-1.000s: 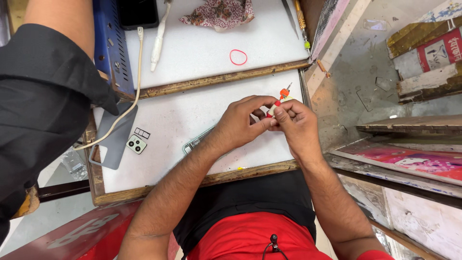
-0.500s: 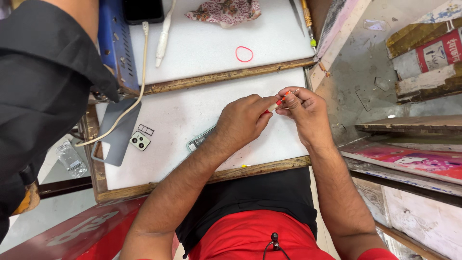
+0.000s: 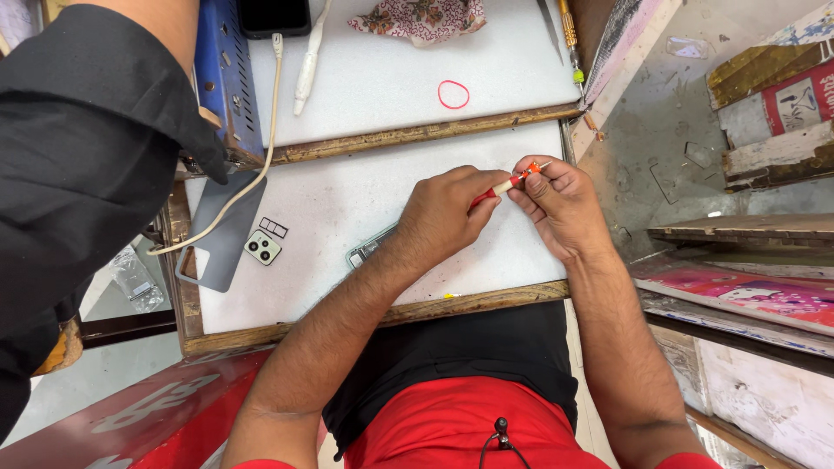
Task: The person uses a red-handled screwdriver to remove screws from the back of a disassembled smartphone. They then pick up the camera module, wipe it with a cloth, and place it back into the phone's chassis.
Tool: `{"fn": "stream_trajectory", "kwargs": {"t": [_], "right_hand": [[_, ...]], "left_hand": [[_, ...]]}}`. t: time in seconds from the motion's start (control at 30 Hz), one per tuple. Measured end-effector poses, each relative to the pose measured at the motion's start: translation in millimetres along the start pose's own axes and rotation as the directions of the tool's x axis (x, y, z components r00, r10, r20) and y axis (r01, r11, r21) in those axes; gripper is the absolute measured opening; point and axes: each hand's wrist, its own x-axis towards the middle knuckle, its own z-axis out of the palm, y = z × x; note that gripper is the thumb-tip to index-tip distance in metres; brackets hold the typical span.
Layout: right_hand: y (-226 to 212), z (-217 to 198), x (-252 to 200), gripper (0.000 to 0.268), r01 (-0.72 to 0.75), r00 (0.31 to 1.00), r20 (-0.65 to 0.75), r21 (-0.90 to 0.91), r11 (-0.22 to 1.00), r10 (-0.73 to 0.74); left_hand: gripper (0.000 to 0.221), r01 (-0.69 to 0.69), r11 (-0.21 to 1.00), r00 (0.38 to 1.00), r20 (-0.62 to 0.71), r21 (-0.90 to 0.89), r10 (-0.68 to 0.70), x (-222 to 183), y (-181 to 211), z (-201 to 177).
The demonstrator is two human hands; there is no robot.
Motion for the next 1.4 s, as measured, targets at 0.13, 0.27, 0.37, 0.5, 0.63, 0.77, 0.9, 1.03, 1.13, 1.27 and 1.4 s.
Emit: {"fn": "stream_trajectory", "kwargs": {"t": [0.13,0.27,0.37,0.5,0.63,0.77,0.9,1.03,1.13,1.27,1.4], "right_hand": [[0,-1,-1,0.020,0.000,1.000,-0.010,-0.019,1.000,0.000],[2,-1,0,0.019,0.009,1.000,-0.025,-0.013,1.000,-0.009],[2,-2,0,0.019,0.009,0.999,-0.033,-0.015,1.000,-0.009],[3,-3,0,0.018,-0.017,0.999,-0.041,-0.039,0.999,0.016],[3,-1,0,0.017,-0.020,0.999,-0.028,-0.008,1.000,0.020],[0,-1,0,0.019,-0.039,0.998,-0.039,0.043,0.998,0.041],[-2,-5,-2,0.018,-0.060,0.998,-0.013,0.093,0.994,0.061],[0,-7,1,0.017,-0.087,0.995,-0.025,0.133,0.987,0.091],[-1,-6,5,0.014,-0.117,0.991,-0.036,0.183,0.976,0.126],[-3,-3,3,0.012,-0.111,0.992,-0.042,0.162,0.980,0.120],[-11,4,1,0.012,-0.095,0.992,-0.090,-0.065,0.993,0.089]], "left_hand": [[0.032,0.042,0.996,0.999,0.016,-0.084,-0.041,1,-1,2],[0.033,0.155,0.978,0.985,0.099,-0.137,-0.142,3,0,2],[0.032,0.174,0.964,0.980,0.127,-0.201,-0.150,4,1,1],[0.030,0.274,0.937,0.949,0.221,-0.216,-0.226,7,1,0],[0.031,0.182,0.981,0.972,0.161,-0.061,-0.170,5,0,3],[0.033,0.078,0.995,0.991,0.105,0.068,-0.085,3,-1,7],[0.032,0.023,0.997,0.997,0.072,0.072,-0.028,2,-3,9],[0.031,-0.011,0.991,0.999,0.032,0.135,0.007,1,-2,9],[0.031,-0.059,0.977,0.998,0.001,0.203,0.060,1,-1,8],[0.031,-0.036,0.976,0.999,0.029,0.216,0.030,0,-2,10],[0.029,0.001,0.995,1.000,-0.023,0.096,0.001,1,-4,11]]}}
